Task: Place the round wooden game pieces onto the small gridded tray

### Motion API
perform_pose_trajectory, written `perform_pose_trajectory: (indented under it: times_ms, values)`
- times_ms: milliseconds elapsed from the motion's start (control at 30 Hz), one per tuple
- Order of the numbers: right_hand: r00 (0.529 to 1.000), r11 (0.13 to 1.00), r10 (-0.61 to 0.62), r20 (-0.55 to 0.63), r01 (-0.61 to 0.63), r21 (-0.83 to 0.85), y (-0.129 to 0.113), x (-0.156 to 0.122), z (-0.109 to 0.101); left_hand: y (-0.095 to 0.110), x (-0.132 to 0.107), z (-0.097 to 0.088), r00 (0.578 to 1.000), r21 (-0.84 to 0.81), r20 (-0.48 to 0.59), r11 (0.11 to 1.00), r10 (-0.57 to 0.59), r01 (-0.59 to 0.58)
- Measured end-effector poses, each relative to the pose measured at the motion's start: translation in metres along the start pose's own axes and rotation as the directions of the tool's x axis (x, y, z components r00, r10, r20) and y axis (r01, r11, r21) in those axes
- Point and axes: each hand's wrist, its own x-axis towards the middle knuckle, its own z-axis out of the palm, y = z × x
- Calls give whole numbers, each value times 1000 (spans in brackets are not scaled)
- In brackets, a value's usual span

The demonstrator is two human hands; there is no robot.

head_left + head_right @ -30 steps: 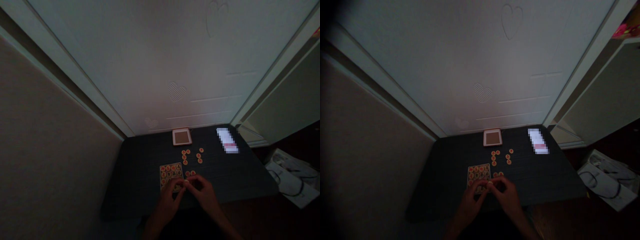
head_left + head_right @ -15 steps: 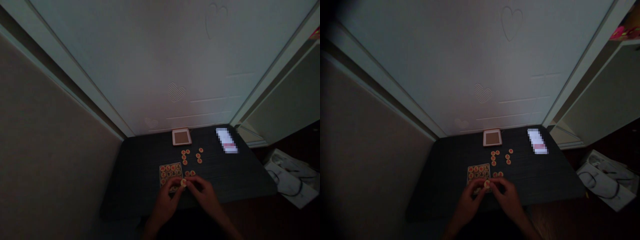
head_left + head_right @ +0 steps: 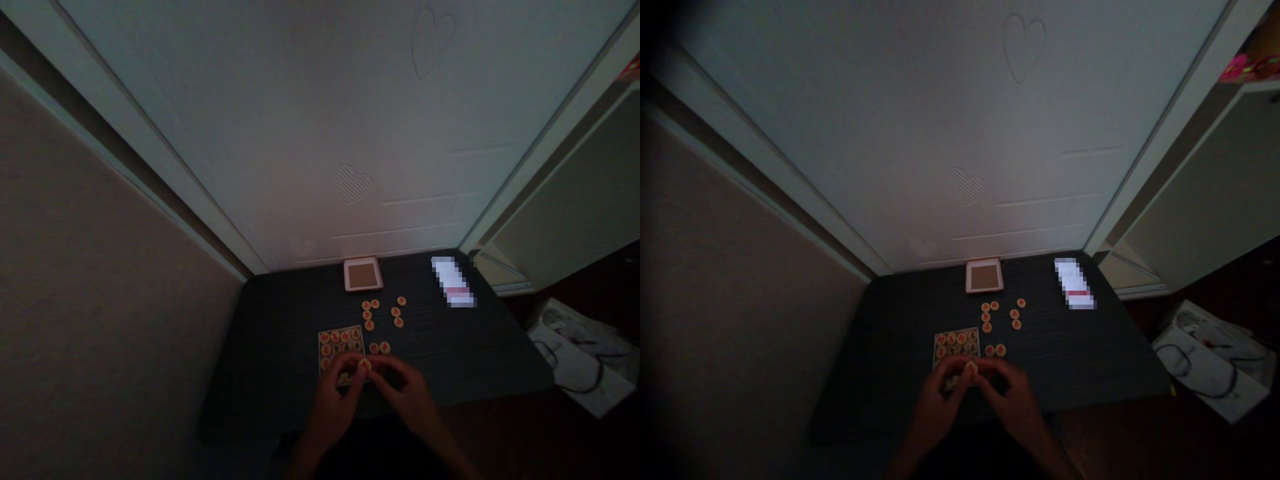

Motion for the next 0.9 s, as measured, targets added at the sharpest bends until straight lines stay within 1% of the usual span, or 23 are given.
perform_pose_trajectory:
  times_ms: [100,200,400,633,733,900]
  values:
    - [996,995,-86,16,87,-58,1,-3,2,-3,2,4,997,27,-64,999,30,-28]
    - [991,987,-133,-7,132,-89,2,-5,5,-4,4,5,998,27,-65,999,19,-18]
    - [993,990,-113,-41,109,-88,2,-6,4,1,5,1,1000,-13,-1,1000,-22,22]
    - [998,999,-41,-43,40,-26,3,-1,-1,-3,2,-1,992,-123,110,990,-57,70]
    - [999,1000,-8,-37,8,-3,2,-1,-1,-4,1,0,991,-129,122,989,-51,66]
    - [999,1000,8,-34,-7,20,1,-2,-2,-6,1,1,991,-108,125,992,-45,58]
